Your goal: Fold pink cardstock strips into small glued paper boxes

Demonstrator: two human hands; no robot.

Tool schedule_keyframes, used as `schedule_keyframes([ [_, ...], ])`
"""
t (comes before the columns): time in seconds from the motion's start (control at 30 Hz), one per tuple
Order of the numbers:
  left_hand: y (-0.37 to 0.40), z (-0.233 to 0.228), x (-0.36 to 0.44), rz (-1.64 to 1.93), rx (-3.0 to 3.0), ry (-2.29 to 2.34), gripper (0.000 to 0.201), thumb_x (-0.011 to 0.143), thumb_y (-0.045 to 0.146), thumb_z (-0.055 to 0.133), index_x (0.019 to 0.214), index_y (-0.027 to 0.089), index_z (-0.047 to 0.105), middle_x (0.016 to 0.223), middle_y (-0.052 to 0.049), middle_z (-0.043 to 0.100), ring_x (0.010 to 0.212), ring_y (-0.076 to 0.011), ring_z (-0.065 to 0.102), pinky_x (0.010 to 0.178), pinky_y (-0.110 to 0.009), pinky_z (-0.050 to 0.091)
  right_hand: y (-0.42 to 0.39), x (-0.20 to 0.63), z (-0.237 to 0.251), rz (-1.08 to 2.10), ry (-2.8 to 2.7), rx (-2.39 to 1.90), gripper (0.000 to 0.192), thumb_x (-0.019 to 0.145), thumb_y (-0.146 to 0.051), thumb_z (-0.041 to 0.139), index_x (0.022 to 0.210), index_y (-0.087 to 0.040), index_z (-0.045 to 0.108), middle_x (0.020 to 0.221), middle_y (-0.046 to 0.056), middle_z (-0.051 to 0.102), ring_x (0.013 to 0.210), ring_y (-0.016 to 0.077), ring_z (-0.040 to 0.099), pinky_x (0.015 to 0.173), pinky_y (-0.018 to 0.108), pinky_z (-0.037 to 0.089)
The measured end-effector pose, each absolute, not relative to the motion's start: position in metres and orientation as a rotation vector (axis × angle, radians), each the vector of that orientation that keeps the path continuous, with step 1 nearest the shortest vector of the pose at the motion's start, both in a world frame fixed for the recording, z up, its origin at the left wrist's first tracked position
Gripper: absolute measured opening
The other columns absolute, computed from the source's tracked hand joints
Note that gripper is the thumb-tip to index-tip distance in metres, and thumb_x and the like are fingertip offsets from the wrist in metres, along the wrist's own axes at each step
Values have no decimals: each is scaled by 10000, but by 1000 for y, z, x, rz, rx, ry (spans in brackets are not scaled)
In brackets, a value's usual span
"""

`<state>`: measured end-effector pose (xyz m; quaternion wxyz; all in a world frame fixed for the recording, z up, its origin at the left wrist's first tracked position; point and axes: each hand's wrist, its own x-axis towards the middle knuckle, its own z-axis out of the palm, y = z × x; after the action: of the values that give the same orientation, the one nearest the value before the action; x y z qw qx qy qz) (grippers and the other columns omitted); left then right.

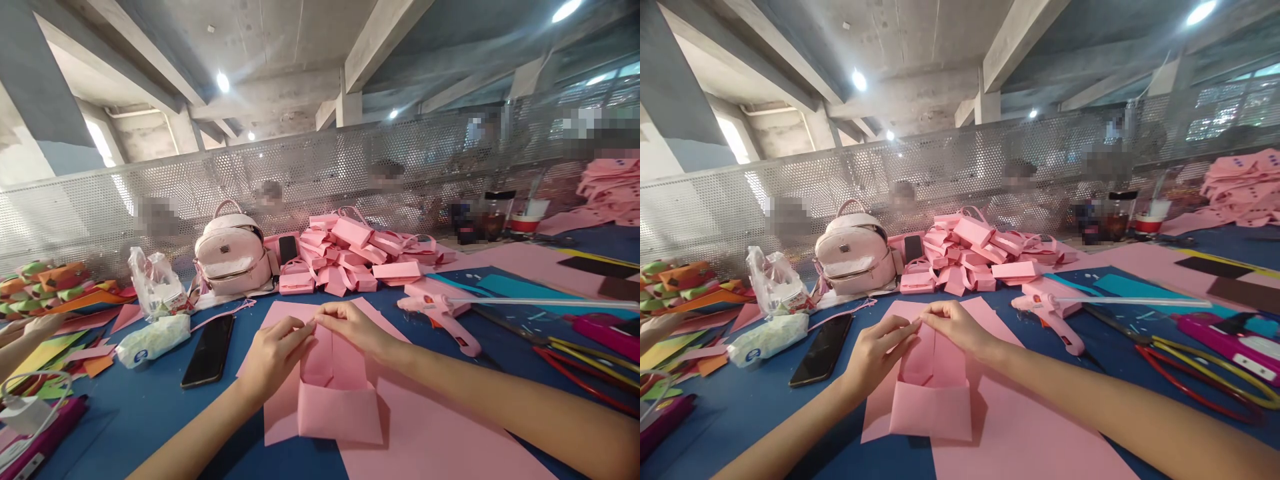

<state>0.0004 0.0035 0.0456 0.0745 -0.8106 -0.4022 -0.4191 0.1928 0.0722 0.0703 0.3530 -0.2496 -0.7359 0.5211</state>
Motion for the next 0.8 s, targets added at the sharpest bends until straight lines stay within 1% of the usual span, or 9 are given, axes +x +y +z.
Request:
schedule_keyframes([
  [0.07, 3, 46, 4, -1390, -2453, -1290, 201, 928, 253, 597, 1052, 212, 749, 875, -81, 703, 724, -165, 653, 641, -252, 486, 74, 192, 69, 1398, -1916, -614, 324, 796, -490, 683, 771, -168, 707, 803, 33, 690, 788, 193, 621, 764, 311, 466],
  [0.17, 3, 50, 15, -1911, -2431, -1605, 150, 858, 321, 686, 901, 185, 733, 774, -47, 682, 643, -140, 617, 600, -229, 478, 76, 193, 70, 1424, -1918, -601, 298, 772, -463, 710, 807, -168, 721, 834, 40, 706, 806, 194, 635, 790, 318, 474],
  [0.23, 2, 52, 21, -2258, -2377, -1816, 219, 792, 376, 747, 831, 170, 684, 741, -29, 665, 633, -132, 604, 592, -219, 470, 76, 193, 72, 1364, -1927, -637, 253, 769, -419, 708, 798, -168, 718, 819, 36, 705, 799, 191, 633, 785, 314, 476],
  [0.3, 2, 53, 25, -2424, -2409, -1959, 287, 783, 428, 740, 771, 158, 646, 666, -10, 634, 603, -127, 585, 604, -225, 463, 75, 194, 74, 1267, -1974, -669, 206, 777, -374, 687, 787, -170, 713, 804, 37, 704, 798, 194, 627, 771, 310, 478],
  [0.4, 1, 51, 26, -2414, -2511, -2085, 341, 813, 463, 691, 696, 150, 621, 539, 11, 577, 529, -121, 540, 604, -247, 449, 71, 194, 77, 1071, -2074, -693, 139, 796, -306, 651, 779, -178, 700, 825, 40, 704, 819, 199, 613, 771, 308, 473],
  [0.5, -1, 49, 26, -2354, -2471, -2049, 348, 787, 442, 709, 634, 150, 599, 566, -3, 585, 560, -127, 531, 585, -240, 417, 67, 193, 76, 953, -2119, -703, 77, 796, -249, 642, 780, -183, 678, 866, 39, 697, 840, 200, 609, 786, 307, 472],
  [0.63, -2, 50, 27, -2210, -2406, -2002, 320, 786, 392, 694, 601, 148, 600, 591, -6, 573, 583, -130, 522, 568, -232, 391, 63, 191, 75, 956, -2109, -662, 50, 802, -230, 627, 779, -190, 647, 852, 31, 677, 804, 189, 605, 755, 300, 474],
  [0.8, -3, 54, 26, -2138, -2356, -1940, 296, 804, 362, 663, 600, 153, 611, 593, -5, 588, 601, -139, 537, 587, -235, 396, 76, 190, 76, 999, -2064, -646, 110, 795, -289, 649, 745, -191, 639, 772, 20, 660, 751, 180, 583, 723, 299, 465],
])
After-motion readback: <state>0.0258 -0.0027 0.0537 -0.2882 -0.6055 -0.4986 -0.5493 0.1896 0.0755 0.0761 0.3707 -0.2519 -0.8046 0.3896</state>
